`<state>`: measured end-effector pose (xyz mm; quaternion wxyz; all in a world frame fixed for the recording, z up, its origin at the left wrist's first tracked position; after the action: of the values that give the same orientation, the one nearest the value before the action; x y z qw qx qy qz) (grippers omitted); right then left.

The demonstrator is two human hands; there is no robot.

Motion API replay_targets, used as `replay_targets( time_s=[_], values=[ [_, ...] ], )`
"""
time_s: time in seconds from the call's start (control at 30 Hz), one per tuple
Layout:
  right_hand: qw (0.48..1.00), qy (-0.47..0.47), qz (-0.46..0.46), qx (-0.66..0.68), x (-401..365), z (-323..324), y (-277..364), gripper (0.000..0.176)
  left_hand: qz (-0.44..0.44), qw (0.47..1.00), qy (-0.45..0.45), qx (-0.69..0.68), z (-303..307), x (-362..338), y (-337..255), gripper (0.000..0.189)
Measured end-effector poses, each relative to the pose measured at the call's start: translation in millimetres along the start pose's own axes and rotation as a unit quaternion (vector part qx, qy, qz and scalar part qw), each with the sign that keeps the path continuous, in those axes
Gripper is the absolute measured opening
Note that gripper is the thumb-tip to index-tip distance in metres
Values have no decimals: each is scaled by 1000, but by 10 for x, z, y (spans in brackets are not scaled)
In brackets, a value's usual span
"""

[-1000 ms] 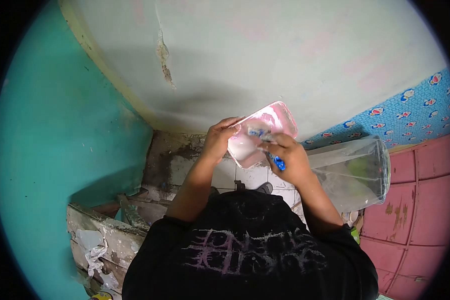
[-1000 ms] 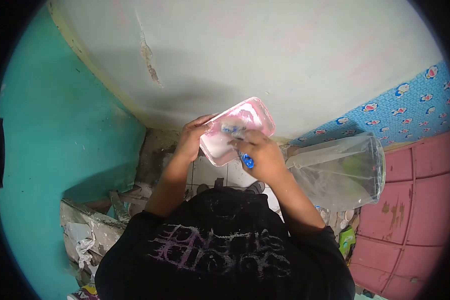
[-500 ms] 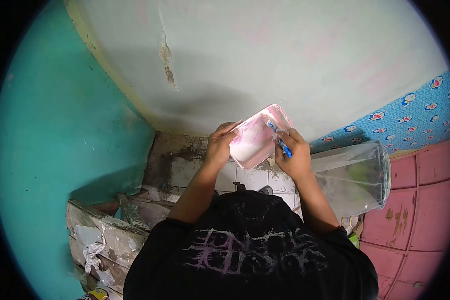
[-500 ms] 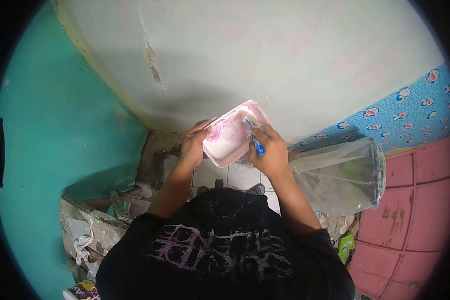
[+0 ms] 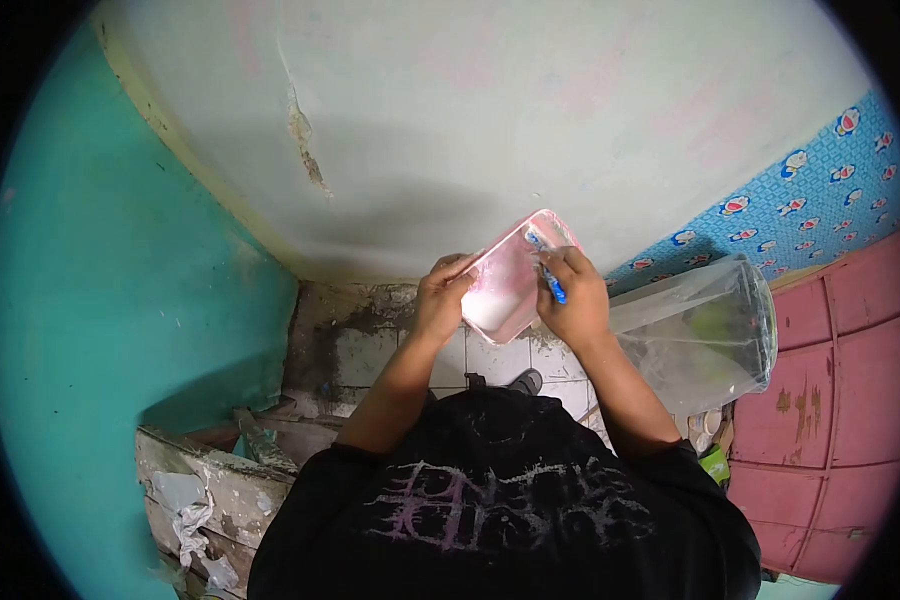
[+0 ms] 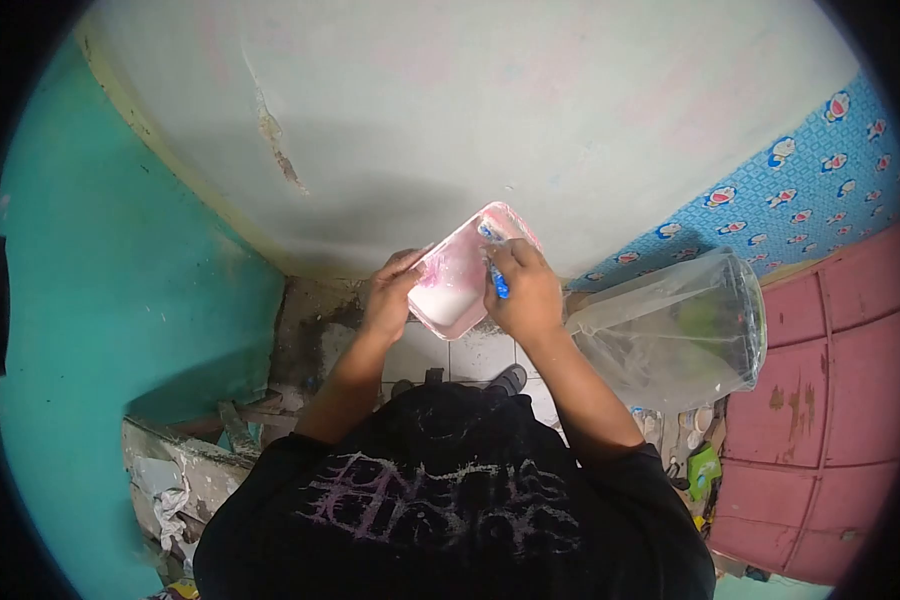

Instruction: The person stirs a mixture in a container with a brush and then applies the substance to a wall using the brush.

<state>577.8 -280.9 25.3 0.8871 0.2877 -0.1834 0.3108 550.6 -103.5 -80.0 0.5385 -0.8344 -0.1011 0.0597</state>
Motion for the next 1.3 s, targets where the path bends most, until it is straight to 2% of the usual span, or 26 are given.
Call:
replay_targets(
  time_s=[0.17, 0.3, 0.4, 0.5, 0.6, 0.73, 0.83, 0.93, 1.03, 1.23, 1.3],
  values=[
    [999, 33, -33, 4, -45, -118, 116, 27, -44, 998, -42, 1, 44, -64, 134, 27],
    [997, 43, 0, 63, -79, -57, 266, 23, -33, 998, -53, -9, 195, -62, 133, 27],
    [999, 23, 14, 40, 74, 38, 291, 28, -29, 998, -48, -12, 242, -101, 72, 26],
    [999, -15, 23, 33, 145, -84, 232, 25, -51, 998, -36, -17, 219, -121, 60, 26],
    [998, 41, 8, 38, -11, -253, 250, 26, -47, 998, -49, -14, 277, -127, 144, 26],
    [985, 122, 57, 109, -189, -226, 491, 25, -42, 997, -57, -5, 406, -146, 159, 27],
    [976, 129, 57, 167, -120, -108, 510, 25, -29, 998, -54, -8, 391, -186, 26, 27],
    [984, 69, 56, 155, 35, 47, 517, 26, -30, 999, -44, -4, 358, -192, -65, 27],
    [993, 61, 44, 89, 60, -35, 470, 28, -26, 999, -39, -20, 389, -164, 16, 27],
    [971, 176, 44, 157, -291, -310, 588, 30, -25, 999, -37, 7, 464, -168, 42, 25],
    [971, 168, 27, 171, -270, -247, 606, 28, -22, 999, -29, 19, 453, -188, 2, 25]
  ],
)
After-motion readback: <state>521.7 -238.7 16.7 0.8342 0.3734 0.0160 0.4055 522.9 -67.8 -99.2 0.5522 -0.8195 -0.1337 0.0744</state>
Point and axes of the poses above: each hand's wrist, its own x-axis towards the middle knuckle, its own z-axis out of the back of the hand, y = z × x, the point moved 5 cm from there along x, towards the middle knuckle, and after that the axes turned 4 degrees about x, right-handed, at the moved point
